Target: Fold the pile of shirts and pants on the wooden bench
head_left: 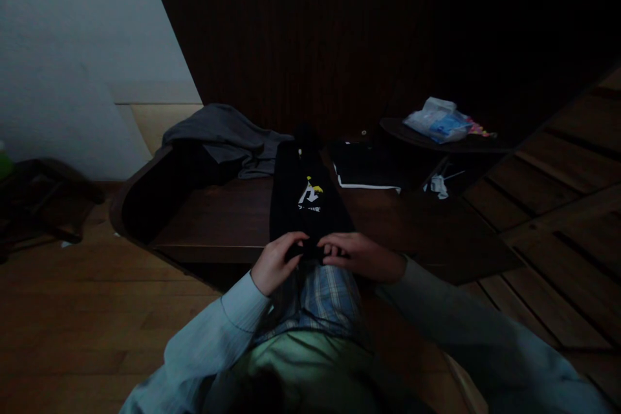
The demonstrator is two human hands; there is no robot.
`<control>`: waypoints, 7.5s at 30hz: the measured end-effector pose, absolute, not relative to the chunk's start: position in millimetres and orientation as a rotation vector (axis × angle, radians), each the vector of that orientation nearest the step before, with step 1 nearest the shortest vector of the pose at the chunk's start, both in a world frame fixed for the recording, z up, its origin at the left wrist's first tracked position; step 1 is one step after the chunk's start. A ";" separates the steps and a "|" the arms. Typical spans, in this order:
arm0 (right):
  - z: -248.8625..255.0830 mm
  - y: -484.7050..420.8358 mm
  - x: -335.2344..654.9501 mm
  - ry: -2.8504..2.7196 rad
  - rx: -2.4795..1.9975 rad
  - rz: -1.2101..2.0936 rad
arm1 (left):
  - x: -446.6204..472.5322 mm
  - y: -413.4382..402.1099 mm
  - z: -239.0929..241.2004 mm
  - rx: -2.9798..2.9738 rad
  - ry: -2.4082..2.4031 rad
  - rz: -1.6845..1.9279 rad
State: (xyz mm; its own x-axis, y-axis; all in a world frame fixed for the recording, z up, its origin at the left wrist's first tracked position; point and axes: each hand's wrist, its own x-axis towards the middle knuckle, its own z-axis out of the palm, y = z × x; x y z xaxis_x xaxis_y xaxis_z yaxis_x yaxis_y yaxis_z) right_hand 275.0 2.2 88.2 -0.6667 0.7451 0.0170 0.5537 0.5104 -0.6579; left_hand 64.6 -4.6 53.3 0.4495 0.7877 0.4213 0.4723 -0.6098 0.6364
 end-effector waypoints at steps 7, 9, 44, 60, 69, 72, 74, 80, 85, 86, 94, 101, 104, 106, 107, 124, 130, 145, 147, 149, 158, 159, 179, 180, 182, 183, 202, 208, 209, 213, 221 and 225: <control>89.7 64.2 239.4 -1.646 -1.333 1.857 | 60.0 -11.6 74.7 2.117 1.275 1.523; 88.1 71.8 224.6 -1.378 -1.252 2.121 | 60.8 -12.5 81.6 2.152 1.245 1.540; 61.3 126.4 199.9 -0.881 -1.049 1.795 | 66.1 -15.9 49.0 2.308 0.928 0.598; 48.3 175.4 201.3 -1.113 -1.362 1.352 | 25.0 82.8 35.0 2.519 1.530 0.420; 52.9 139.0 205.1 -1.398 -1.445 0.978 | 23.0 88.2 34.6 2.527 1.512 0.451; 55.7 120.7 210.2 -1.592 -1.398 0.970 | 22.7 88.7 35.0 2.497 1.507 0.461; 56.8 112.8 212.4 -1.709 -1.438 0.985 | 22.7 86.0 36.3 2.470 1.487 0.512; 50.5 106.2 212.4 -1.856 -1.533 0.897 | 25.0 46.0 45.5 2.507 1.242 0.754; 45.5 109.2 213.3 -1.883 -1.541 0.868 | 24.1 18.7 47.5 2.649 1.111 0.554; 45.8 109.8 213.8 -1.886 -1.545 0.874 | 23.7 17.5 46.8 2.655 1.131 0.539; 50.8 111.7 220.0 -1.800 -1.529 1.013 | 23.3 19.0 41.6 2.751 1.030 0.530; 52.5 105.2 223.2 -1.595 -1.367 1.137 | 29.8 9.3 44.2 2.426 1.253 0.999; 61.9 98.1 223.1 -1.500 -1.424 1.182 | 36.5 4.7 45.9 2.172 1.522 1.276; 69.6 92.6 222.0 -1.448 -1.483 1.329 | 40.3 2.2 46.9 2.078 1.622 1.396; 73.0 89.8 221.2 -1.406 -1.492 1.439 | 41.9 1.1 47.3 2.054 1.640 1.443; 74.2 65.1 184.2 -0.852 -0.987 1.605 | 52.3 -0.3 36.2 2.544 1.373 1.312; 76.5 59.8 186.0 -0.894 -0.953 1.650 | 59.0 -2.5 10.9 2.301 1.570 1.526; 55.6 38.2 205.9 -1.404 -1.184 1.635 | 32.9 -4.0 7.3 2.238 1.697 1.384; 56.5 41.0 205.6 -1.466 -1.208 1.632 | 30.9 -4.7 8.2 2.341 1.588 1.272; 56.4 42.1 205.0 -1.525 -1.229 1.605 | 28.7 -4.7 9.6 2.448 1.460 1.100; 61.1 55.6 206.4 -1.488 -1.266 1.522 | 21.6 -6.5 9.4 2.587 1.412 0.742; 64.1 60.1 205.6 -1.403 -1.287 1.528 | 21.5 -7.0 8.0 2.594 1.406 0.748; 72.1 90.1 182.7 -0.759 -1.036 2.057 | 46.1 -11.4 25.5 2.595 1.373 1.087; 72.0 92.7 181.1 -0.745 -1.051 2.057 | 46.1 -11.2 25.2 2.589 1.355 1.123; 70.7 99.1 179.2 -0.713 -1.072 2.030 | 45.3 -10.3 24.4 2.606 1.319 1.126; 69.6 102.5 178.9 -0.705 -1.074 1.997 | 44.7 -9.6 24.0 2.631 1.293 1.095; 62.7 133.5 179.5 -0.751 -1.152 1.805 | 38.7 -10.3 17.6 2.767 1.182 0.732; 62.2 123.9 200.1 -1.178 -1.350 1.614 | 38.3 -12.5 16.2 2.736 1.295 0.650; 61.3 121.3 202.2 -1.243 -1.395 1.554 | 39.2 -12.6 16.2 2.722 1.326 0.698; 59.5 116.1 206.2 -1.379 -1.345 1.439 | 44.7 -11.6 19.3 2.678 1.417 0.792; 94.2 140.2 260.3 -1.417 -1.440 1.175 | 54.1 -13.7 25.5 2.750 1.350 0.508; 103.5 151.2 289.7 -1.636 -1.595 0.804 | 66.7 -12.3 34.4 2.670 1.322 0.636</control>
State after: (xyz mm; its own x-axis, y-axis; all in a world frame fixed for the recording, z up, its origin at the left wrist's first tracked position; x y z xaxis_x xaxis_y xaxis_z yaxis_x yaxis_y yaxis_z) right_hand 289.7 151.2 103.5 0.0077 0.9981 0.0617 0.5605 0.0468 -0.8268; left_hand 66.7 -12.3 34.4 0.5373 0.7787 0.3239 0.7393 -0.6197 0.2635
